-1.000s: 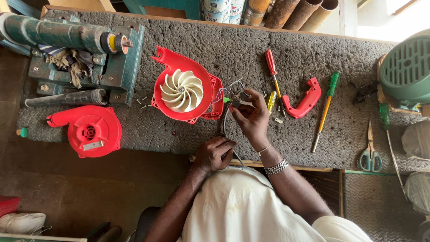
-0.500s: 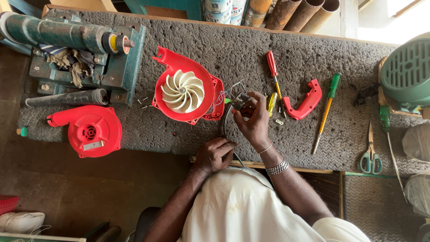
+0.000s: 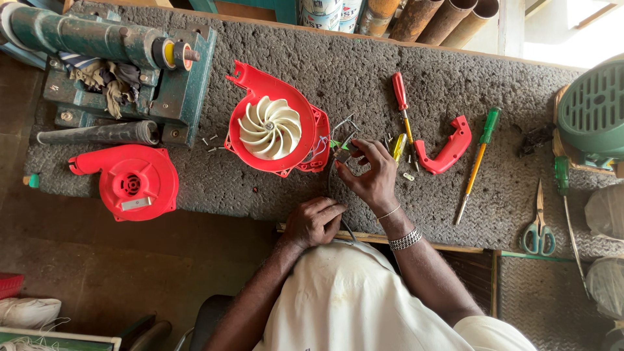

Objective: The person disassembles a red leaf blower using a screwdriver, removes the housing to access the fan, and manipulates internal wiring and components. The person then reassembles the housing and continues adjusting the electrical connections.

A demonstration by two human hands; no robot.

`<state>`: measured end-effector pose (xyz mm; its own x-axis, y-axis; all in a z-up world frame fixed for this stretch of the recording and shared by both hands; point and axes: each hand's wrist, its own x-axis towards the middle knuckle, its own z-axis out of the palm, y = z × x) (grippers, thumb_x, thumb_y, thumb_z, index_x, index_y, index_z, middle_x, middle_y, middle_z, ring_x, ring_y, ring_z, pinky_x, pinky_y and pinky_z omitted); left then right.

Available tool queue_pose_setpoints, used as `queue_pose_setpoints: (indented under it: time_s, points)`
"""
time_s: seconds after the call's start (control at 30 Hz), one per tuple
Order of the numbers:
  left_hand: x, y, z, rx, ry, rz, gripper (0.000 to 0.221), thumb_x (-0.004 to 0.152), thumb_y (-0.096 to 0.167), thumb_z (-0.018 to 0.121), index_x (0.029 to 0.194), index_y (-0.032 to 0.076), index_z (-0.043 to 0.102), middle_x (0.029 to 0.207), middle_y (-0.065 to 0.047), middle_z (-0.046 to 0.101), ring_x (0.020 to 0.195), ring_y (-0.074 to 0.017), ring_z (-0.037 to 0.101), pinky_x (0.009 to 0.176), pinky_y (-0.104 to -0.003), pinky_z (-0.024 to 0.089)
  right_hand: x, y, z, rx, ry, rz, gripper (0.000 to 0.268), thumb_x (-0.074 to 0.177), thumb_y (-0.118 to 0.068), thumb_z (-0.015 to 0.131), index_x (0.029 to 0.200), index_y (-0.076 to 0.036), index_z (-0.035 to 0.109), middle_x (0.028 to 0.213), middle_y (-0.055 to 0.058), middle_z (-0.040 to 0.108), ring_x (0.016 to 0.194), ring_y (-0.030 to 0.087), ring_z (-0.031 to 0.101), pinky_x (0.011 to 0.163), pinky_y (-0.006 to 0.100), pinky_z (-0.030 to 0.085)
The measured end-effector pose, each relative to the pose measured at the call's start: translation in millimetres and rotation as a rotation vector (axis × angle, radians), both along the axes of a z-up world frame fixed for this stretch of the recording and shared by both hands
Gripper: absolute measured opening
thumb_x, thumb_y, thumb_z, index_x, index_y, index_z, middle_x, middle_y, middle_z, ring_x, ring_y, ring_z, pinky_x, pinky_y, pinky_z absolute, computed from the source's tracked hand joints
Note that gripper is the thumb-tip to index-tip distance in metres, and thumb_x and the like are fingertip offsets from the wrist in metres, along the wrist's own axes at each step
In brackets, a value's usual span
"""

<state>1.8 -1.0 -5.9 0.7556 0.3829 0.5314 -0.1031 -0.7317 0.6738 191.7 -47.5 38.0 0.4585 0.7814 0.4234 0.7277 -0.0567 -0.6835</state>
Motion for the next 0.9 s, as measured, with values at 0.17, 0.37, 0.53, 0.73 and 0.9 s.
queue_pose_setpoints:
  time_s: [0.17, 0.37, 0.53, 0.73, 0.9]
  points:
    - [0, -1, -2, 0.001, 0.003, 0.002, 0.025, 0.083, -0.001, 0.072, 0.108, 0.001, 0.072, 0.094, -0.013, 0.070, 0.082, -0.0286, 0.070, 0.074, -0.039, 0.060, 1, -2, -1, -0.006, -0.028, 0.021, 0.047, 0.079, -0.017, 0.089, 0.118, -0.002, 0.068, 0.106, 0.008, 0.073, 0.088, 0.016, 0.073, 0.074, 0.028, 0.063]
    - [0, 0, 0, -0.002, 0.006, 0.002, 0.024, 0.083, 0.000, 0.072, 0.107, 0.001, 0.073, 0.095, -0.013, 0.070, 0.083, -0.0287, 0.070, 0.074, -0.039, 0.060, 0, -1, -1, 0.011, -0.007, 0.000, 0.049, 0.079, -0.017, 0.088, 0.119, -0.001, 0.067, 0.105, 0.010, 0.072, 0.089, 0.017, 0.073, 0.075, 0.028, 0.062]
    - [-2, -1, 3, -0.004, -0.002, 0.002, 0.025, 0.082, 0.000, 0.071, 0.106, 0.002, 0.073, 0.097, -0.013, 0.071, 0.084, -0.0288, 0.071, 0.076, -0.039, 0.060, 0, -2, 0, -0.026, -0.053, -0.018, 0.046, 0.076, -0.018, 0.091, 0.113, -0.003, 0.068, 0.100, 0.008, 0.073, 0.084, 0.017, 0.072, 0.074, 0.030, 0.061]
    - [-5, 1, -2, -0.040, -0.135, -0.030, 0.019, 0.087, 0.000, 0.067, 0.105, 0.003, 0.072, 0.104, -0.011, 0.072, 0.091, -0.0251, 0.073, 0.082, -0.037, 0.063, -3, -1, -1, 0.015, -0.006, 0.003, 0.053, 0.079, -0.018, 0.091, 0.122, -0.002, 0.065, 0.106, 0.009, 0.072, 0.088, 0.016, 0.072, 0.075, 0.029, 0.061]
    - [-15, 4, -14, -0.491, -0.422, 0.330, 0.023, 0.104, 0.022, 0.059, 0.094, 0.003, 0.065, 0.089, -0.008, 0.068, 0.077, -0.0191, 0.066, 0.068, -0.032, 0.054, -5, -3, -6, 0.017, 0.035, -0.001, 0.053, 0.077, -0.016, 0.090, 0.122, -0.001, 0.066, 0.105, 0.008, 0.071, 0.090, 0.015, 0.073, 0.073, 0.027, 0.062]
